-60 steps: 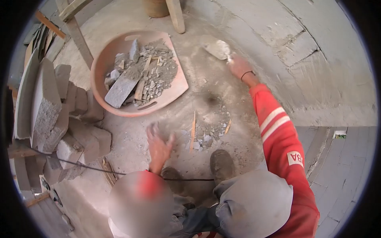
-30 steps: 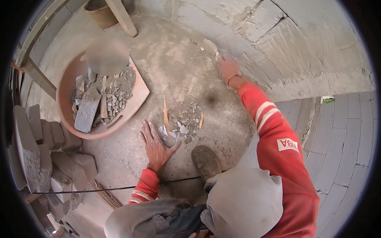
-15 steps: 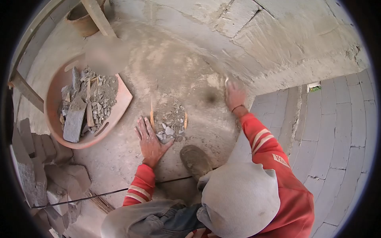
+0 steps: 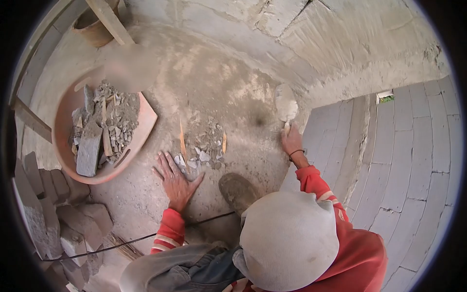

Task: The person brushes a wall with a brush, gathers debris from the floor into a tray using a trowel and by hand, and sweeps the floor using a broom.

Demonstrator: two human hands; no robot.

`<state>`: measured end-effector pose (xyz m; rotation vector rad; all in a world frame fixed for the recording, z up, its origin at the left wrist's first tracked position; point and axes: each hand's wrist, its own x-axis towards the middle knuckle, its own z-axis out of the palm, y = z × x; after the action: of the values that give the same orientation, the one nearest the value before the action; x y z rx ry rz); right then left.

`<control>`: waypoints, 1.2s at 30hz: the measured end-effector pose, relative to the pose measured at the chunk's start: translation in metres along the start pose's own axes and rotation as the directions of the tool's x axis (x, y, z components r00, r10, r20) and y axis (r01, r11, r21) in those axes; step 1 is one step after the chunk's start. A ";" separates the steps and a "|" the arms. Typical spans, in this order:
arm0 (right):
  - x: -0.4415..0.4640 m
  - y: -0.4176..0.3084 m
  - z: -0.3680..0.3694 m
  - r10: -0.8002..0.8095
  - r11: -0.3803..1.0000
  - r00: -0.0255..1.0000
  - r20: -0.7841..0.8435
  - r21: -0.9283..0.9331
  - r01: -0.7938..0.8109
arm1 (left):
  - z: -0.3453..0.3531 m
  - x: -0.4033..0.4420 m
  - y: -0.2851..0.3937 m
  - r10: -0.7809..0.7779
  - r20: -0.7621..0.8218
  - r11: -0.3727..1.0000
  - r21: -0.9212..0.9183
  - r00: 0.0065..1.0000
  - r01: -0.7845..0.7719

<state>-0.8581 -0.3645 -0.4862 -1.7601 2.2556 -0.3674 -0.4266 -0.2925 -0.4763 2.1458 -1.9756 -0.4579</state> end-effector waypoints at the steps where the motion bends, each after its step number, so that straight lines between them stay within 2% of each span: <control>1: -0.007 -0.003 -0.001 -0.047 0.997 0.998 0.046 0.063 0.044 | 0.001 0.002 0.002 0.017 -0.003 1.000 0.010 1.000 -0.017; 2: -0.015 -0.008 -0.001 -0.097 0.988 0.991 0.091 0.127 0.085 | 0.004 0.008 0.006 0.033 -0.004 0.999 0.020 0.999 -0.032; 5: -0.040 -0.058 0.025 -0.385 0.916 0.923 -0.018 0.111 0.385 | 0.017 0.026 0.017 0.081 -0.019 0.996 0.028 0.997 -0.080; 6: -0.051 -0.089 0.023 -0.320 0.942 0.939 0.128 0.152 0.300 | 0.019 0.032 0.019 0.093 -0.029 0.995 0.030 0.995 -0.092; 8: -0.069 -0.136 0.013 -0.198 0.973 0.888 0.416 0.191 0.127 | 0.016 0.041 0.022 0.133 -0.036 0.991 -0.027 0.991 -0.134; 11: -0.069 -0.140 0.016 -0.424 0.900 0.849 0.315 0.256 0.354 | 0.019 0.038 0.015 0.161 -0.091 0.972 -0.158 0.983 -0.174; 14: -0.051 -0.118 -0.002 -0.271 0.951 0.912 0.308 0.232 0.205 | 0.017 0.026 0.006 0.126 -0.146 0.954 -0.252 0.981 -0.160; 17: -0.053 -0.085 -0.006 -0.273 0.945 0.903 0.333 0.266 0.188 | 0.017 0.027 0.005 0.135 -0.193 0.945 -0.270 0.972 -0.185; 20: -0.095 -0.093 0.021 -0.310 0.939 0.857 0.412 0.275 0.208 | 0.020 0.049 0.033 0.139 -0.192 0.928 -0.317 0.972 -0.195; 24: -0.106 -0.163 0.030 -0.326 0.917 0.774 0.543 0.379 0.121 | 0.043 0.069 0.058 0.155 -0.262 0.864 -0.432 0.953 -0.260; 25: -0.097 -0.169 0.032 -0.346 0.909 0.749 0.566 0.401 0.117 | 0.045 0.070 0.061 0.110 -0.331 0.837 -0.478 0.937 -0.267; 28: -0.091 -0.189 0.021 -0.300 0.909 0.697 0.651 0.416 0.003 | 0.048 0.073 0.056 -0.005 -0.327 0.736 -0.641 0.945 -0.218; 32: -0.079 -0.264 -0.033 -0.149 0.937 0.522 0.840 0.288 -0.196 | 0.016 0.078 0.039 -0.085 -0.477 0.773 -0.586 0.875 -0.244; 34: -0.070 -0.286 -0.030 -0.427 0.878 0.605 0.672 0.467 0.101 | -0.025 0.086 0.029 -0.141 -0.537 0.765 -0.592 0.832 -0.252; 36: -0.056 -0.311 -0.022 -0.740 0.650 0.578 0.345 0.588 0.481 | -0.070 0.101 0.003 -0.174 -0.563 0.792 -0.568 0.808 -0.224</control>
<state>-0.5706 -0.3821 -0.3533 -2.0100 0.9671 -0.3733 -0.3985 -0.3978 -0.4192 1.5672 -1.2606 -0.3049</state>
